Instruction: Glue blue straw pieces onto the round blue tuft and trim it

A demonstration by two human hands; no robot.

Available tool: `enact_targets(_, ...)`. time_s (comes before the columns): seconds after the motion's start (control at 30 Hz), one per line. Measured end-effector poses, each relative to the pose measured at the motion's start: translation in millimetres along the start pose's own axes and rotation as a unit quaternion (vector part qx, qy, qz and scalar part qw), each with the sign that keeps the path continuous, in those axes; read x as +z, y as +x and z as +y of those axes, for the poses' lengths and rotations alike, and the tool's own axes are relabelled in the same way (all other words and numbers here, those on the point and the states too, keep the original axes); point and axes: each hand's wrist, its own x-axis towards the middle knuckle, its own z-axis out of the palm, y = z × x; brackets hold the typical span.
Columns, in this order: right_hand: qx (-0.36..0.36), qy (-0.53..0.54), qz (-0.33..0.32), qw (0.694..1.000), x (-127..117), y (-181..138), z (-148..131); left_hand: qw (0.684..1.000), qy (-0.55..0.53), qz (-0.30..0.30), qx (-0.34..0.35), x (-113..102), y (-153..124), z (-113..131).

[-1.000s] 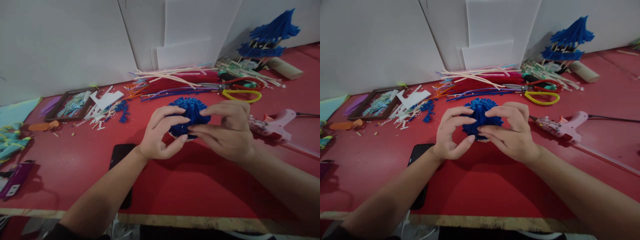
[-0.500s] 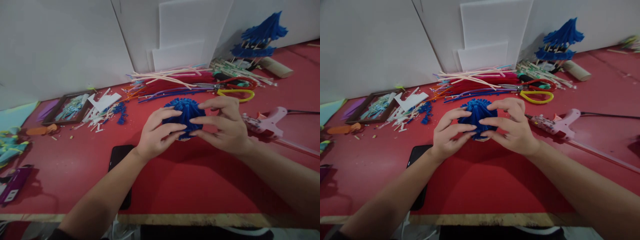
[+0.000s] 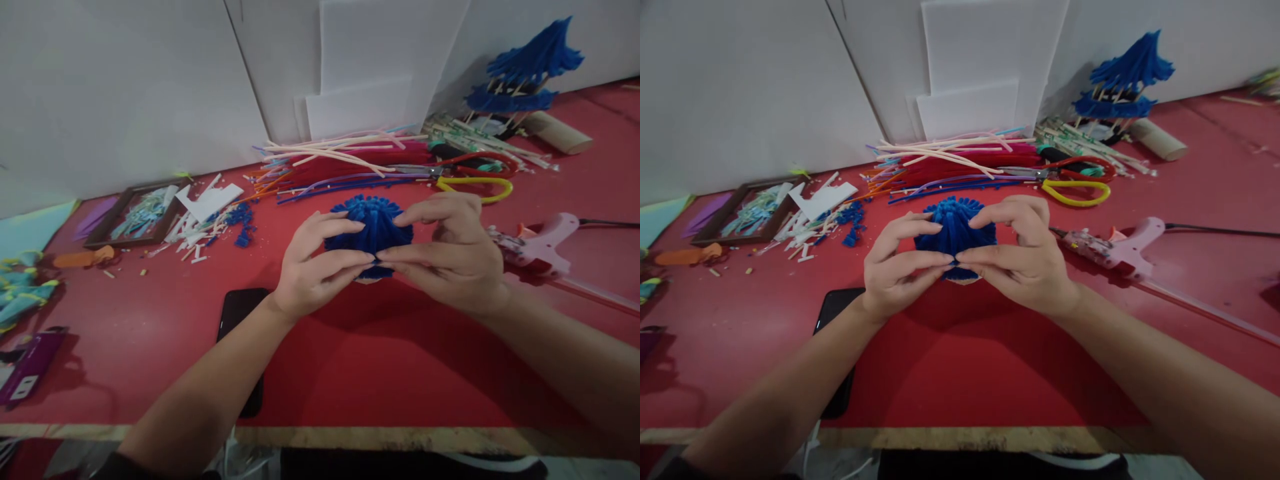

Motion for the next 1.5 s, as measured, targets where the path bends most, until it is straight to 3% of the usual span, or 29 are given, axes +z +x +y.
enact_targets(0.33, -0.022, 0.016, 0.018, 0.999, 4.2, 2.9, -6.2, 1.000, 0.005, 0.004, -0.016, 1.7, 2.9, 2.5)
enact_targets(0.67, -0.020, -0.037, 0.013, 0.999, 3.7, 5.7, -22.4, 0.999, 0.028, 0.011, -0.029, 3.5, 2.5, 2.0)
enact_targets(0.87, -0.088, 0.017, -0.038, 0.995, -11.2, 12.7, -29.4, 0.999, -0.020, -0.001, -0.041, 5.6, -4.4, 0.8)
enact_targets(1.03, -0.106, 0.037, -0.069, 0.991, -22.4, 10.0, -26.9, 0.999, 0.015, -0.002, -0.035, 4.5, -3.6, 1.4)
enact_targets(1.27, -0.047, -0.053, -0.013, 0.997, -8.2, 2.0, -17.6, 1.000, 0.026, -0.006, -0.017, -4.3, 0.6, 2.0)
enact_targets(1.5, -0.036, -0.044, 0.027, 0.998, 1.0, 1.8, -16.5, 1.000, 0.013, 0.016, 0.003, -2.4, -1.5, -1.9)
